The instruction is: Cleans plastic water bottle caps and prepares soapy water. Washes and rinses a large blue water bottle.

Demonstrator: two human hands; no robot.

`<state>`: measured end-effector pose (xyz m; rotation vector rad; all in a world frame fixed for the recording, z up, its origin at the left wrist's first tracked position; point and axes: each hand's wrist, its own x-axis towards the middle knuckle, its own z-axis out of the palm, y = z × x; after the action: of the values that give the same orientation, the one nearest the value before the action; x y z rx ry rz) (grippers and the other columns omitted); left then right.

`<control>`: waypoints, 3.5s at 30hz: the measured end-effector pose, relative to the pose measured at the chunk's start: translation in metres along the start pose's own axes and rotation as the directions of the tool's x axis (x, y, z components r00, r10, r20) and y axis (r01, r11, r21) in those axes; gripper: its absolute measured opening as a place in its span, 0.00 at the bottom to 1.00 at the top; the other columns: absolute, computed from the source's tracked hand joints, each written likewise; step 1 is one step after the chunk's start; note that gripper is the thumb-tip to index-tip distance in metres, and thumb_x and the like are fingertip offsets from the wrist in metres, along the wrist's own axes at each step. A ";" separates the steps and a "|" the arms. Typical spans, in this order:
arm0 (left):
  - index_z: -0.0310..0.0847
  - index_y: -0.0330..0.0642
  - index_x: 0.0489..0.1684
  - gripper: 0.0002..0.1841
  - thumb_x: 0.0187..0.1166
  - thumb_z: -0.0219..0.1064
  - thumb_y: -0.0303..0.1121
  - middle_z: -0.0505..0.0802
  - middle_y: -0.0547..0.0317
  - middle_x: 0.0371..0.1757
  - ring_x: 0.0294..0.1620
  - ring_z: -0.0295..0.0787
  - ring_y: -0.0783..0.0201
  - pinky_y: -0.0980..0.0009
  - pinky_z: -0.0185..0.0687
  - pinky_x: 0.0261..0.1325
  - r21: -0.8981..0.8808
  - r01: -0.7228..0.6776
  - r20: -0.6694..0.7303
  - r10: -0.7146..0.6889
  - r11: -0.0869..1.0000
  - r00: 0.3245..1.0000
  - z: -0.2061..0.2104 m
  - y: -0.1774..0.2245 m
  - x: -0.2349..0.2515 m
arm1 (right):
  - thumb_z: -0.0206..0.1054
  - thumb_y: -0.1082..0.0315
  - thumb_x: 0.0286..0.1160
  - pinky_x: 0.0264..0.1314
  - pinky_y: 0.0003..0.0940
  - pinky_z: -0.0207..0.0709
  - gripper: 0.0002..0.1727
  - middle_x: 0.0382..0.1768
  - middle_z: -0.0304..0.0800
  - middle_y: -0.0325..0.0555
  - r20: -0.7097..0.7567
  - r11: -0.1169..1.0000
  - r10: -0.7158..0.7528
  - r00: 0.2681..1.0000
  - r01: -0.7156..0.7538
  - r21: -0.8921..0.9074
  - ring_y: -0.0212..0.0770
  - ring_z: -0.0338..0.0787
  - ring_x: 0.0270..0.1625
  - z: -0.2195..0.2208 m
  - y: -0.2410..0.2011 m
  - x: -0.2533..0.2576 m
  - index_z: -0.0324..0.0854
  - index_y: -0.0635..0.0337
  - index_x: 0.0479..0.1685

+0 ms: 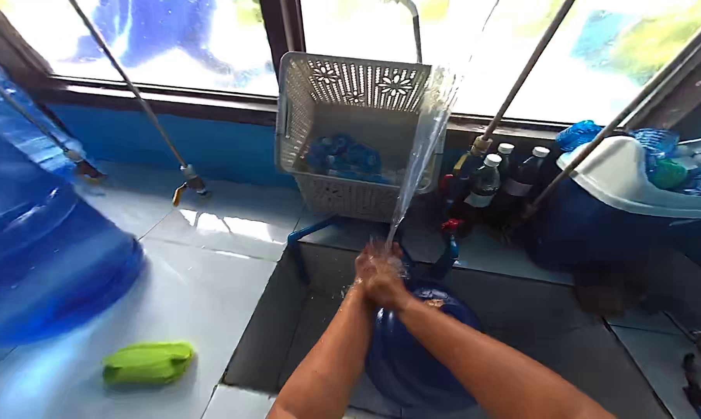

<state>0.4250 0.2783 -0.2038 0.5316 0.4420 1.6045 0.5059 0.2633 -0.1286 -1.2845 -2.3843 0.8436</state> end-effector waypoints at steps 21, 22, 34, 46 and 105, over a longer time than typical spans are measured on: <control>0.70 0.20 0.73 0.21 0.93 0.43 0.27 0.83 0.29 0.67 0.68 0.80 0.47 0.56 0.73 0.74 0.688 0.071 -0.228 0.121 0.722 0.966 0.112 0.053 -0.074 | 0.30 0.54 0.96 0.80 0.37 0.68 0.33 0.75 0.74 0.60 -0.238 0.716 0.105 0.965 0.093 0.692 0.39 0.77 0.76 -0.006 -0.043 -0.059 0.59 0.73 0.84; 0.67 0.18 0.77 0.21 0.93 0.44 0.25 0.81 0.26 0.71 0.72 0.79 0.45 0.56 0.70 0.78 0.750 0.079 -0.223 0.139 0.656 0.965 0.102 0.056 -0.067 | 0.31 0.55 0.96 0.90 0.39 0.57 0.34 0.86 0.63 0.65 -0.217 0.718 0.040 0.975 0.123 0.685 0.44 0.68 0.87 0.001 -0.041 -0.062 0.51 0.74 0.90; 0.71 0.31 0.75 0.23 0.96 0.41 0.37 0.83 0.40 0.65 0.62 0.80 0.55 0.56 0.75 0.67 0.525 0.195 -0.308 -0.029 0.828 0.951 0.116 0.043 -0.076 | 0.32 0.62 0.97 0.70 0.29 0.72 0.28 0.65 0.78 0.55 -0.210 0.667 0.174 0.962 0.042 0.744 0.31 0.80 0.64 -0.011 -0.023 -0.037 0.59 0.74 0.82; 0.76 0.42 0.45 0.20 0.95 0.37 0.41 0.82 0.64 0.28 0.26 0.78 0.72 0.74 0.77 0.32 0.376 0.143 -0.387 0.015 0.915 0.922 0.085 0.067 -0.047 | 0.51 0.67 0.85 0.91 0.55 0.58 0.28 0.84 0.67 0.72 -0.371 0.968 -0.160 0.915 0.218 0.121 0.65 0.66 0.89 0.020 -0.020 -0.052 0.70 0.78 0.79; 0.67 0.34 0.75 0.20 0.95 0.46 0.38 0.84 0.39 0.57 0.46 0.88 0.52 0.61 0.88 0.45 0.049 0.496 -0.556 -0.389 0.867 0.735 -0.001 0.028 -0.087 | 0.57 0.74 0.82 0.41 0.37 0.90 0.14 0.41 0.86 0.45 -0.394 0.805 -0.016 0.919 0.246 0.540 0.36 0.90 0.34 -0.136 -0.058 0.041 0.74 0.67 0.63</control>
<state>0.4075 0.1889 -0.1959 0.0863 1.0753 1.2184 0.5154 0.3210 0.0128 -0.9061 -1.6940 1.0643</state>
